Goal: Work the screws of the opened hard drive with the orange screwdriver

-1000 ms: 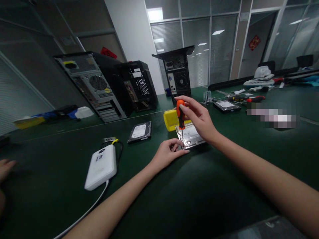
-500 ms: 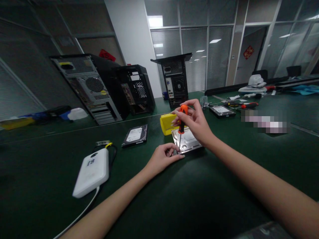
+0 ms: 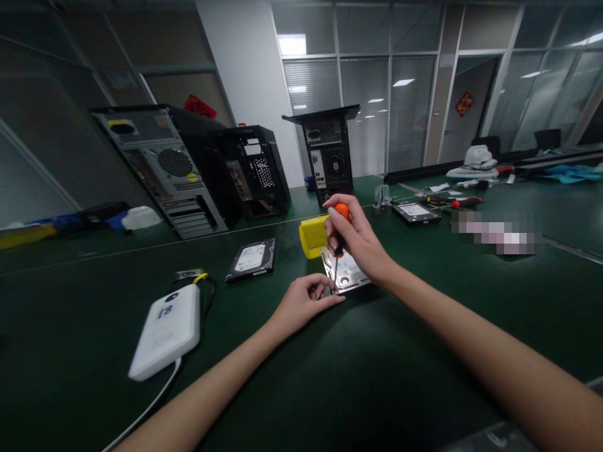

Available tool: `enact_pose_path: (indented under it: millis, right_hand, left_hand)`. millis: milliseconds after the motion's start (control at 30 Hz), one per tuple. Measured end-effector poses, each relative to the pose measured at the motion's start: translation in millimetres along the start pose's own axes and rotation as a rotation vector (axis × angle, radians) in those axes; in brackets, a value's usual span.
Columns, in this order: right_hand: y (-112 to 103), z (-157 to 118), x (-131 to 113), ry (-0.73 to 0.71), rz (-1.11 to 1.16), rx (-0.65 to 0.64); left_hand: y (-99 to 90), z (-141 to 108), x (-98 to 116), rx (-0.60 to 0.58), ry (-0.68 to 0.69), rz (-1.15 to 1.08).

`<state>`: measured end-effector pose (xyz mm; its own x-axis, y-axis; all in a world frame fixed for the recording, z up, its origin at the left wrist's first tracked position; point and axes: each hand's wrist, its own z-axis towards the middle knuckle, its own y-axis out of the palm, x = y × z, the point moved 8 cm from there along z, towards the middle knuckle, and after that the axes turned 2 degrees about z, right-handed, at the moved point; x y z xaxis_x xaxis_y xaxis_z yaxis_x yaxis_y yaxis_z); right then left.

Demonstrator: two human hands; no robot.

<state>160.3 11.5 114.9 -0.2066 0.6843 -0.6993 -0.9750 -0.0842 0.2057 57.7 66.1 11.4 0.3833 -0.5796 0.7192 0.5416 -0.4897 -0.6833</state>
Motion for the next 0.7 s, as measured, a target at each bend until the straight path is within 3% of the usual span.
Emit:
enact_pose_path:
  millis: [233, 500, 700]
  right_hand:
    - [3, -1, 1, 0.030, 0.094, 0.008]
    - [-8, 4, 2, 0.059, 0.142, 0.069]
    - [-6, 3, 2, 0.074, 0.113, 0.019]
  left_hand:
    - [-0.2, 0, 1, -0.007, -0.007, 0.004]
    - [0.4, 0, -1, 0.002, 0.004, 0.007]
    - [0.7, 0, -1, 0.006, -0.004, 0.000]
